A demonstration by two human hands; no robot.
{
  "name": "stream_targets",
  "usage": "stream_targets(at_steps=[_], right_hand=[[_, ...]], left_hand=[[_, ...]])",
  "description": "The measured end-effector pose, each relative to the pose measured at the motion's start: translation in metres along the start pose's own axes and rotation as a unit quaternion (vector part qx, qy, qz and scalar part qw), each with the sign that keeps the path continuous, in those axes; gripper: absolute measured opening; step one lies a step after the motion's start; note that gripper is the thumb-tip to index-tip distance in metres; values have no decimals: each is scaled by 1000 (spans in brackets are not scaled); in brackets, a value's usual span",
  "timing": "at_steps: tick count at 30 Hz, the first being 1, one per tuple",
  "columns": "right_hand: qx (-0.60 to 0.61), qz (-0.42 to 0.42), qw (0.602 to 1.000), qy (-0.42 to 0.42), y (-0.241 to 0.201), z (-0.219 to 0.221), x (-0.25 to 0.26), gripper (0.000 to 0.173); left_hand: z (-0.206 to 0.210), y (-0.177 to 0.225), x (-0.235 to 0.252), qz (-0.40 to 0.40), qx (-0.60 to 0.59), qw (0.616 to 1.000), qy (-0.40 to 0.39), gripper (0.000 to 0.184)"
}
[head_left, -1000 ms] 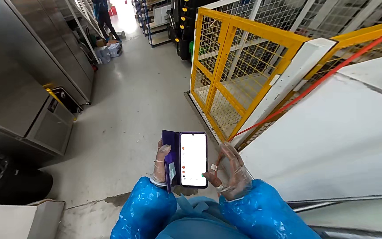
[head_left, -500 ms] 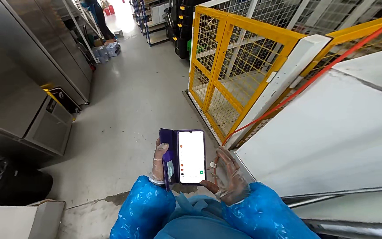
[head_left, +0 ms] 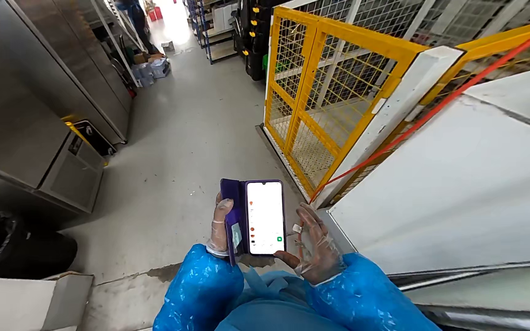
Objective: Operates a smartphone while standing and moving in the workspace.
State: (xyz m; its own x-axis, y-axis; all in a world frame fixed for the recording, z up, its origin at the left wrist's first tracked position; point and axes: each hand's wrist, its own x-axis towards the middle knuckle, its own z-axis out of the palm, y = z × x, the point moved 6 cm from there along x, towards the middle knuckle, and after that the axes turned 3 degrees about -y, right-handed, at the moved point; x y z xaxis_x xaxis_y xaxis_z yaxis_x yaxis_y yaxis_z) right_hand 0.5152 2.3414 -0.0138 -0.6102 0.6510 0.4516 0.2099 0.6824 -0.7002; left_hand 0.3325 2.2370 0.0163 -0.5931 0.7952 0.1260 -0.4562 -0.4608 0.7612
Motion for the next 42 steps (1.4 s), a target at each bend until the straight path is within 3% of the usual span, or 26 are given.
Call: stream_targets(at_steps=[28, 32, 36, 42], right_hand=[[43, -5, 999, -7, 22, -45, -10, 105], [19, -34, 999, 37, 25, -54, -7, 101], [-15, -74, 994, 83, 12, -58, 3, 103], [33, -98, 994, 43, -15, -37, 6, 100]], left_hand=[[32, -26, -24, -10, 19, 998, 61, 66], [40, -38, -35, -15, 3, 998, 57, 71], [47, -47, -52, -17, -8, 996, 84, 71], [51, -46, -85, -6, -5, 988, 152, 75]])
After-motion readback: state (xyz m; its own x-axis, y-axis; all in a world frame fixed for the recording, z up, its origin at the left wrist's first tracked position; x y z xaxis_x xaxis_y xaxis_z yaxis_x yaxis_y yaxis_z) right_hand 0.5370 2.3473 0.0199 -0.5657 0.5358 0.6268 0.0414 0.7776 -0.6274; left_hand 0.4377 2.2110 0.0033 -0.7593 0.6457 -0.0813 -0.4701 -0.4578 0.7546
